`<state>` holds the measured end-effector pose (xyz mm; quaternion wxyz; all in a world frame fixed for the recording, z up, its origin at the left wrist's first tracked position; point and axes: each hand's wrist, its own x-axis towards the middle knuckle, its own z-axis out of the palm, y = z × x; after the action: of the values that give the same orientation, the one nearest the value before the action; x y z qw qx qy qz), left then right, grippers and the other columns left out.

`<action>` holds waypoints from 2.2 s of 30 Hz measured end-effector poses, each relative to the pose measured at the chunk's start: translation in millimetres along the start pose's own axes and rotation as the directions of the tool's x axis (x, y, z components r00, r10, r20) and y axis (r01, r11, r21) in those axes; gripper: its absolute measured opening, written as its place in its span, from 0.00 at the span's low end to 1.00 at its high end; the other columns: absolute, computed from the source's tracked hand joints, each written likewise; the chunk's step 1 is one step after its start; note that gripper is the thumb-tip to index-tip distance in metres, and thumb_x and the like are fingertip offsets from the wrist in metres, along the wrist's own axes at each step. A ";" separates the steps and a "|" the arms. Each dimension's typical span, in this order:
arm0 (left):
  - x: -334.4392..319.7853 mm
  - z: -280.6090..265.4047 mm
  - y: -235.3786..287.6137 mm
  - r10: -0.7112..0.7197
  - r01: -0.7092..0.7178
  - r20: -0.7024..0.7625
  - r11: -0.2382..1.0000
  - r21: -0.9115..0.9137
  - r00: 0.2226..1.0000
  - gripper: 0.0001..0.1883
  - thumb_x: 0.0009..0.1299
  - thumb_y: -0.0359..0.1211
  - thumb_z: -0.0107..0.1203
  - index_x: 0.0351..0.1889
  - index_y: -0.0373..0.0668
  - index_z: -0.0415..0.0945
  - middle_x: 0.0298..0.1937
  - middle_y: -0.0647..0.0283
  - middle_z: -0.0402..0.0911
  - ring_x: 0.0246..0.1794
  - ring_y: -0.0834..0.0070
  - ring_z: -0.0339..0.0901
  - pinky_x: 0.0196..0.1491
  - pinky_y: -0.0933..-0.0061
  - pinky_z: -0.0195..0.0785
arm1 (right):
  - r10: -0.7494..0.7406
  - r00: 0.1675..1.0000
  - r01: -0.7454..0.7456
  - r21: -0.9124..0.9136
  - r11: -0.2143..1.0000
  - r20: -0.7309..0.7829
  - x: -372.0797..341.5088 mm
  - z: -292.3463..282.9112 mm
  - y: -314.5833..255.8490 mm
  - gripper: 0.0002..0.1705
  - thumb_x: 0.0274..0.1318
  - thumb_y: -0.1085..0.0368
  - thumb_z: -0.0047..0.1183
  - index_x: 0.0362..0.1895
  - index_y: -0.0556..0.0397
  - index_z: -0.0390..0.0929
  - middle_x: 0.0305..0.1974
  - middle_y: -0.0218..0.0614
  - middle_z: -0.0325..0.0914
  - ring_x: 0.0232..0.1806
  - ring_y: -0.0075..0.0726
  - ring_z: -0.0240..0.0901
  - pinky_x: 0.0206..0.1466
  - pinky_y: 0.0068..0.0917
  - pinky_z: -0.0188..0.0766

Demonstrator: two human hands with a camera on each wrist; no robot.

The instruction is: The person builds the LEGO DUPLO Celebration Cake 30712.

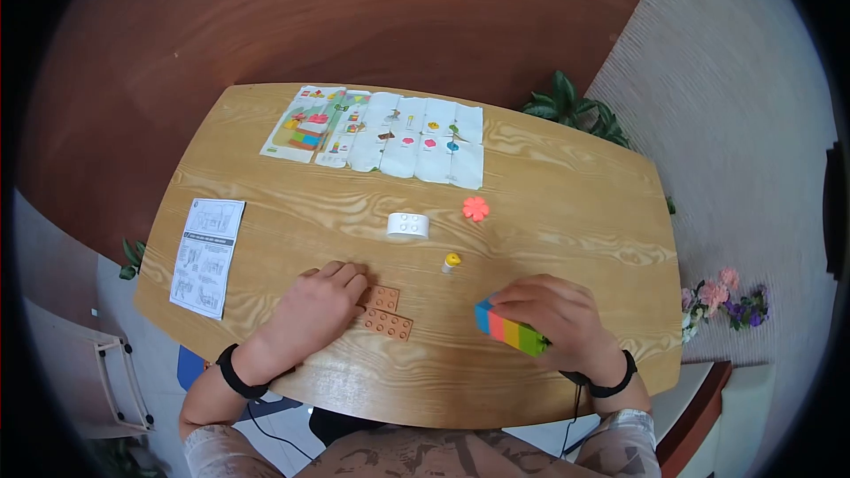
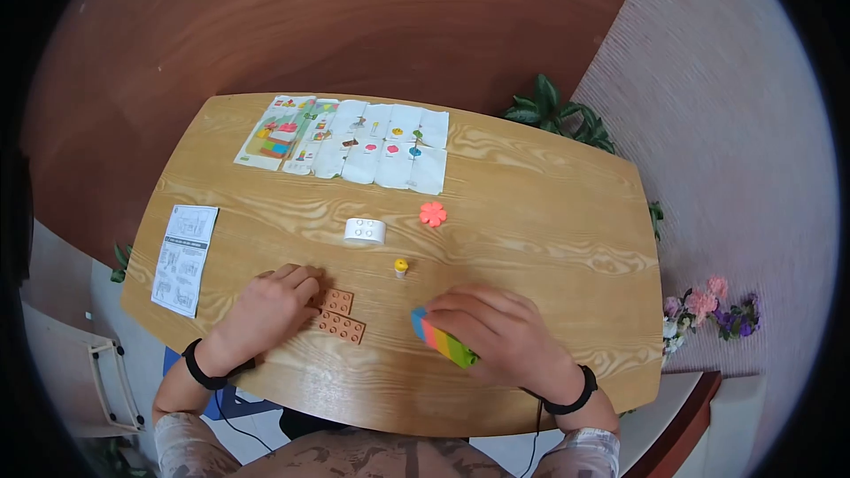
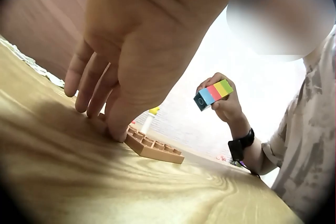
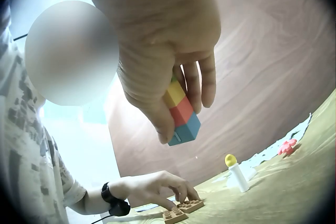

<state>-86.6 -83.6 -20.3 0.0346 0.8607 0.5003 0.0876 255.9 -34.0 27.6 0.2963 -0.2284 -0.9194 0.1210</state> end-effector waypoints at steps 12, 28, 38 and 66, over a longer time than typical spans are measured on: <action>9.3 -29.6 1.2 -0.221 0.208 -0.042 0.956 -0.207 0.974 0.18 0.65 0.28 0.66 0.53 0.38 0.80 0.44 0.53 0.82 0.43 0.52 0.84 0.47 0.55 0.80 | 0.026 0.996 -0.022 0.052 0.998 -0.088 -3.0 -9.1 -1.0 0.24 0.42 0.74 0.70 0.48 0.51 0.83 0.48 0.37 0.87 0.47 0.47 0.85 0.47 0.39 0.85; 58.8 -58.9 84.2 0.111 -0.249 -0.249 0.733 -0.634 0.962 0.21 0.68 0.27 0.68 0.60 0.39 0.80 0.46 0.52 0.88 0.40 0.55 0.88 0.42 0.65 0.85 | 0.042 0.981 0.001 0.218 0.976 -0.190 -10.7 -24.3 -22.9 0.26 0.51 0.72 0.71 0.56 0.59 0.81 0.55 0.49 0.86 0.54 0.53 0.87 0.53 0.40 0.87; 65.2 -46.8 87.4 -0.015 -0.132 -0.182 0.629 -0.766 0.983 0.23 0.70 0.24 0.68 0.64 0.36 0.81 0.45 0.52 0.91 0.39 0.73 0.91 0.40 0.75 0.85 | -0.025 0.981 0.024 -0.006 1.000 -0.193 -10.3 -11.1 -17.8 0.26 0.50 0.71 0.70 0.55 0.61 0.80 0.54 0.49 0.86 0.51 0.51 0.88 0.51 0.38 0.88; 62.5 -50.7 89.1 0.073 -0.144 -0.126 0.617 -0.774 0.989 0.35 0.67 0.33 0.72 0.72 0.36 0.72 0.41 0.51 0.85 0.31 0.61 0.83 0.36 0.66 0.77 | -0.103 0.973 0.089 -0.074 0.993 -0.206 -10.6 -2.4 -20.4 0.21 0.56 0.71 0.66 0.55 0.58 0.79 0.51 0.49 0.87 0.50 0.49 0.89 0.48 0.35 0.88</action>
<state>10.5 -75.1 49.8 0.3784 0.7848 0.3607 0.3330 257.9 -56.6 31.6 0.3897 -0.2045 -0.8964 0.0523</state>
